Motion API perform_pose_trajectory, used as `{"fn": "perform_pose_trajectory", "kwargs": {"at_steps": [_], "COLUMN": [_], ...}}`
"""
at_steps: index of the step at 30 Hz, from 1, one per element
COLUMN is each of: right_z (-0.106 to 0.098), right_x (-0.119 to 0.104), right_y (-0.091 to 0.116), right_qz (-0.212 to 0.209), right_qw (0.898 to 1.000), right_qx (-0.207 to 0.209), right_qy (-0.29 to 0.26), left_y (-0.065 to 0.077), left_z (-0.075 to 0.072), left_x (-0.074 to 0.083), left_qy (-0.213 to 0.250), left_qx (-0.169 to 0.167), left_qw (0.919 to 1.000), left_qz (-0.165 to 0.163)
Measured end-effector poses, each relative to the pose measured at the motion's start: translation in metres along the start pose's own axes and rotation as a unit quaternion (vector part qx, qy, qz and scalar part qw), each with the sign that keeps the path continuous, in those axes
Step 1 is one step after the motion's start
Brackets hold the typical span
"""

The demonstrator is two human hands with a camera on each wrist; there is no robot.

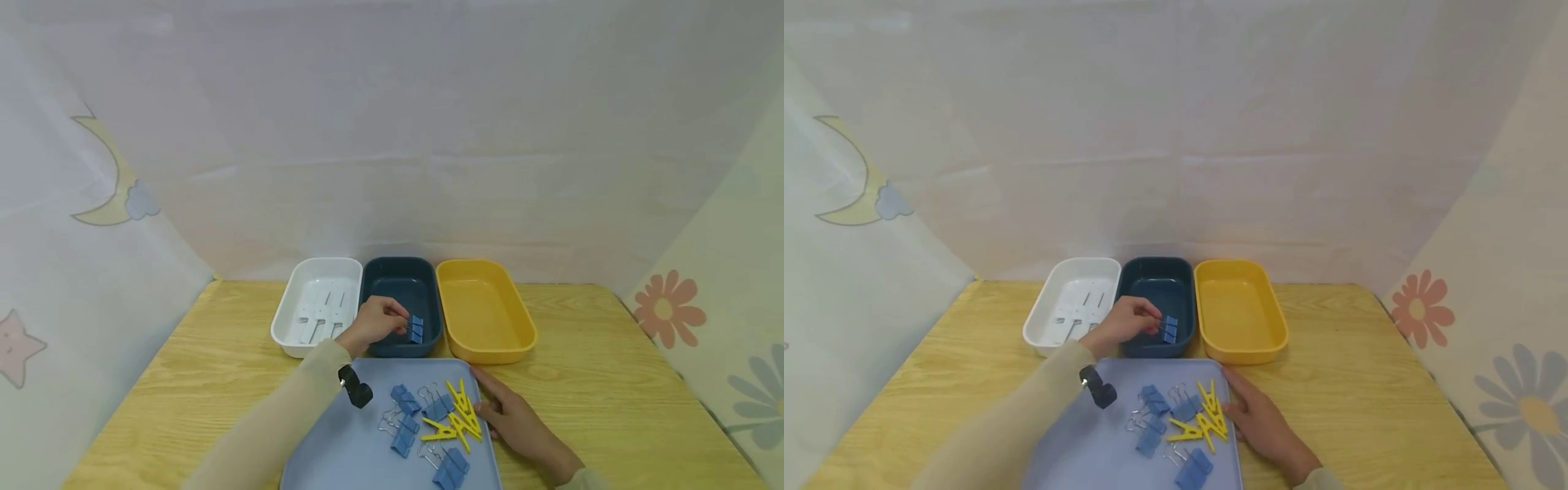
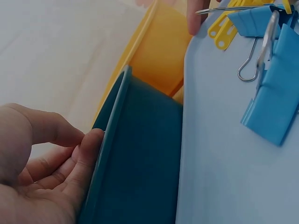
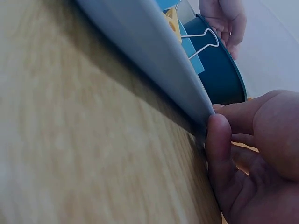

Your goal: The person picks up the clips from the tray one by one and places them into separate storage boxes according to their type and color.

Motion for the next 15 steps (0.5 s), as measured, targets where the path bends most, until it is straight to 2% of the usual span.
{"fn": "perform_pose_trajectory", "kwargs": {"at_steps": [8,15], "right_z": [-0.002,0.0001], "right_x": [-0.0043,-0.003], "right_y": [-0.0015,0.0006], "right_qz": [0.005,0.007], "right_qw": [1.0,1.0], "right_qx": [0.006,0.005], "right_qy": [0.004,0.002], "left_y": [-0.003,0.0002], "left_z": [0.0093,0.009], "left_x": [0.0051,0.0017], "left_qy": [-0.055,-0.107], "left_qx": [-0.018,-0.056], "left_qw": [0.9983,0.9927], "left_qz": [-0.002,-0.01]}}
Point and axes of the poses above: each hand's wrist, its own y-axis away from the middle knuckle, its own z-axis out of the palm, x = y × z, the point moved 1 cm from there along -y, towards the middle knuckle, and after that the axes turned 1 degree about z, right-handed, at the moved point
